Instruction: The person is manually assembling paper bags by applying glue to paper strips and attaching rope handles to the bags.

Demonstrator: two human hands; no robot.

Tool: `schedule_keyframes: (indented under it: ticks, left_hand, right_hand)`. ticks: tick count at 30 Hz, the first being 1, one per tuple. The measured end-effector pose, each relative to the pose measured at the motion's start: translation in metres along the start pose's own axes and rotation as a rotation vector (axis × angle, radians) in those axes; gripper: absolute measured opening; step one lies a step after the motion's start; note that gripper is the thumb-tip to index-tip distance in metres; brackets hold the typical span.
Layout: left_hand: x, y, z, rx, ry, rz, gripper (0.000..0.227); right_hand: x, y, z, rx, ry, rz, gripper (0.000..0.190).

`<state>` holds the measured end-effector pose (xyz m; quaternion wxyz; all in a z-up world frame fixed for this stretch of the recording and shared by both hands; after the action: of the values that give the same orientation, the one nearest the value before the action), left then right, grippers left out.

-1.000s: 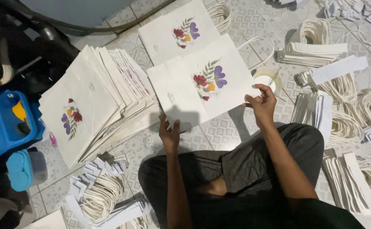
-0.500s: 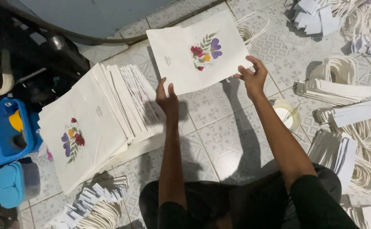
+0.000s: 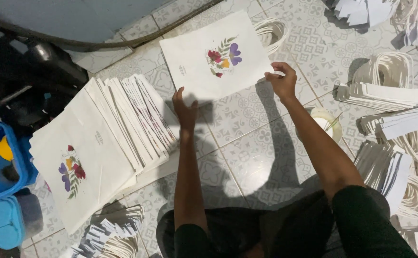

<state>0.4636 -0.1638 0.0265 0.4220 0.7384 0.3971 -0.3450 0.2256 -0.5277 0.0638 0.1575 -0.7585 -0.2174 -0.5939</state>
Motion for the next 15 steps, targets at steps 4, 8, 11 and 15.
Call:
schedule_keyframes:
  ticks: [4,8,11,15]
  left_hand:
    - [0.007,-0.004,0.005,-0.032,0.050,0.057,0.072]
    - [0.018,-0.014,0.009,-0.044,0.112,0.044,0.065]
    - [0.026,-0.032,0.017,-0.014,0.165,0.026,0.067]
    - [-0.003,-0.053,0.008,-0.103,0.304,0.047,0.069]
  right_hand:
    - [0.012,-0.014,0.003,-0.023,-0.020,-0.002,0.022]
    - [0.006,-0.017,0.005,-0.017,-0.109,-0.020,0.029]
    - [0.002,-0.029,0.008,0.046,-0.123,-0.022,0.038]
    - [-0.004,-0.056,0.009,0.026,-0.069,0.006,0.048]
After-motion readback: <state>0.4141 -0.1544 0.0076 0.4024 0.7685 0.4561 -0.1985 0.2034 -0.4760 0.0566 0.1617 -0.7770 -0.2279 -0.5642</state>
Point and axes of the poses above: each hand's wrist, its own y-axis towards the middle knuckle, its own z-axis out of the palm, x = y × z, the point moved 10 cm from there along y, towards the middle knuckle, and after that the axes turned 2 degrees about z, right-handed, at the moved point
